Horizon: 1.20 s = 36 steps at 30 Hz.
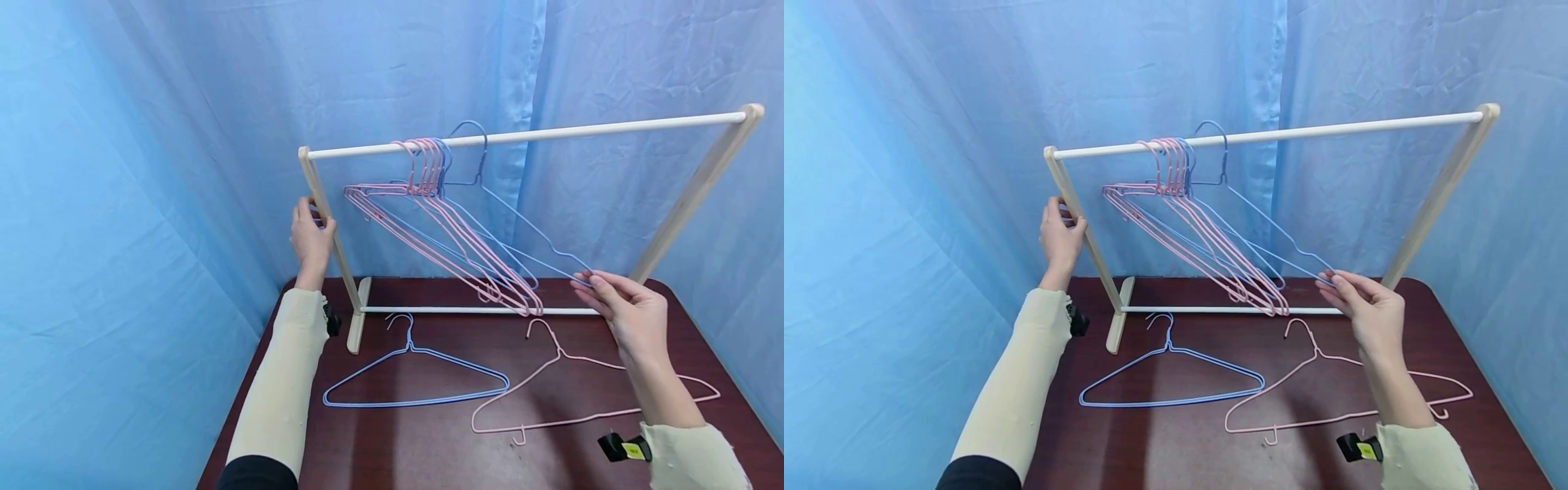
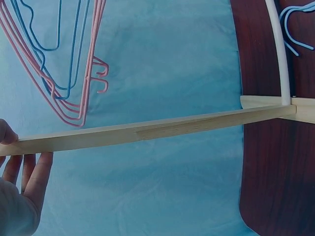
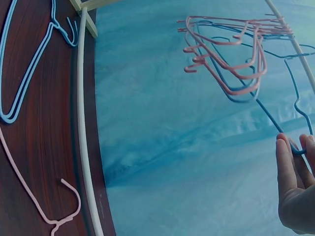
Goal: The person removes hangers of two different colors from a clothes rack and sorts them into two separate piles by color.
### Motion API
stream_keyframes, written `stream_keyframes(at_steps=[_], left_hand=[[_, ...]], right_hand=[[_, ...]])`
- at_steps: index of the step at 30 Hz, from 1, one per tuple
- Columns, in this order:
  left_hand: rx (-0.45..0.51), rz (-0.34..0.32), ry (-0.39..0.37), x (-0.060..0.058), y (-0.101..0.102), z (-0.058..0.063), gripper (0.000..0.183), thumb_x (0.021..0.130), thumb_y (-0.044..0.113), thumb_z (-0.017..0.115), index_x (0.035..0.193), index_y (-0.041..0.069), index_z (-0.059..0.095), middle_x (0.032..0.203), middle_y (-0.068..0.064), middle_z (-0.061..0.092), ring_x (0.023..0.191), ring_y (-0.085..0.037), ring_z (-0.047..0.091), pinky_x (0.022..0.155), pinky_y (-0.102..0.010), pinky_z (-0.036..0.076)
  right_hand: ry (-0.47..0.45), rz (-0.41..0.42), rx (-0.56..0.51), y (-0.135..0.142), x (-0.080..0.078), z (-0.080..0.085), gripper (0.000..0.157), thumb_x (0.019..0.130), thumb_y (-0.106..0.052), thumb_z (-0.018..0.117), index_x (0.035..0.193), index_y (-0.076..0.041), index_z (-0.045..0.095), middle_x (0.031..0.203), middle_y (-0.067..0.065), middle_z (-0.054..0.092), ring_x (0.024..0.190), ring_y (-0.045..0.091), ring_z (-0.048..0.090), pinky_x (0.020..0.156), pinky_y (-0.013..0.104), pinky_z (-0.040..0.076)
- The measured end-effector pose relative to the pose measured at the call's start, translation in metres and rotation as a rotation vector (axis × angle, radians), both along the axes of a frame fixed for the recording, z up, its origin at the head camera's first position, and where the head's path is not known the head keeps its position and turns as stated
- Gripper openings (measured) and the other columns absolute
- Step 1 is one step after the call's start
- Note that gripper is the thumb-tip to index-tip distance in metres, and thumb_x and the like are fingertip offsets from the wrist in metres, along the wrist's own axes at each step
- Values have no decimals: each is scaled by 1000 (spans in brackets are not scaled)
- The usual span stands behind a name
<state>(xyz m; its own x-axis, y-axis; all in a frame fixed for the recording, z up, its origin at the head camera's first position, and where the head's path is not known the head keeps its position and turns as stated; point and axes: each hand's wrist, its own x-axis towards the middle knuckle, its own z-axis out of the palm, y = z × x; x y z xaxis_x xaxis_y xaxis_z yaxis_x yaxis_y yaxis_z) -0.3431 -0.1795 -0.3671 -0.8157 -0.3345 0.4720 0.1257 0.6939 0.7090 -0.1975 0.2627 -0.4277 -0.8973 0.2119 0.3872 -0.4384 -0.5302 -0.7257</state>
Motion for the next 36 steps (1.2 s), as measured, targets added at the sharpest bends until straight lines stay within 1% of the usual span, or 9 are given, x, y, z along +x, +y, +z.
stream_keyframes(at_steps=[7,11,15,19,23,29,36], left_hand=[[1,-4,-10,0,0,1,37,97,17,60,132,10,50,119,-17,57,105,-32,64,94,-52,47],[2,-6,-9,0,0,1,38,97,18,60,133,11,50,120,-17,57,104,-32,64,94,-51,48],[4,-9,-7,1,0,1,38,97,18,60,133,11,50,120,-16,57,104,-32,64,93,-51,48],[5,-5,-8,0,0,1,38,97,18,61,133,11,50,120,-16,57,105,-32,64,94,-52,47],[11,-6,-7,0,-1,0,38,97,18,61,133,12,50,121,-16,57,106,-32,64,95,-52,47],[31,-8,5,-1,-2,0,37,96,18,61,132,12,52,120,-16,59,106,-31,67,97,-52,47],[59,-14,6,1,-2,1,37,95,16,62,131,11,53,119,-15,61,106,-30,67,99,-51,47]], right_hand=[[11,-85,-58,11,12,-3,24,90,23,50,109,24,63,94,25,76,84,33,76,76,39,57],[16,-84,-118,17,18,-7,24,90,25,46,108,26,62,95,28,74,85,35,75,77,41,56],[-7,-82,-128,23,24,-10,24,90,24,47,106,23,65,94,28,74,85,34,76,76,39,56],[-29,-77,-103,30,29,-15,25,90,24,47,106,21,66,94,26,75,85,33,76,76,38,57],[-33,-49,-93,34,32,-22,26,91,24,45,106,21,67,94,26,75,85,33,76,76,38,57],[-63,-38,-8,40,34,-34,27,92,22,47,106,17,69,94,23,76,81,30,77,74,36,58],[-122,-29,83,45,35,-47,25,93,17,51,107,12,71,96,17,77,80,26,77,73,33,60]])
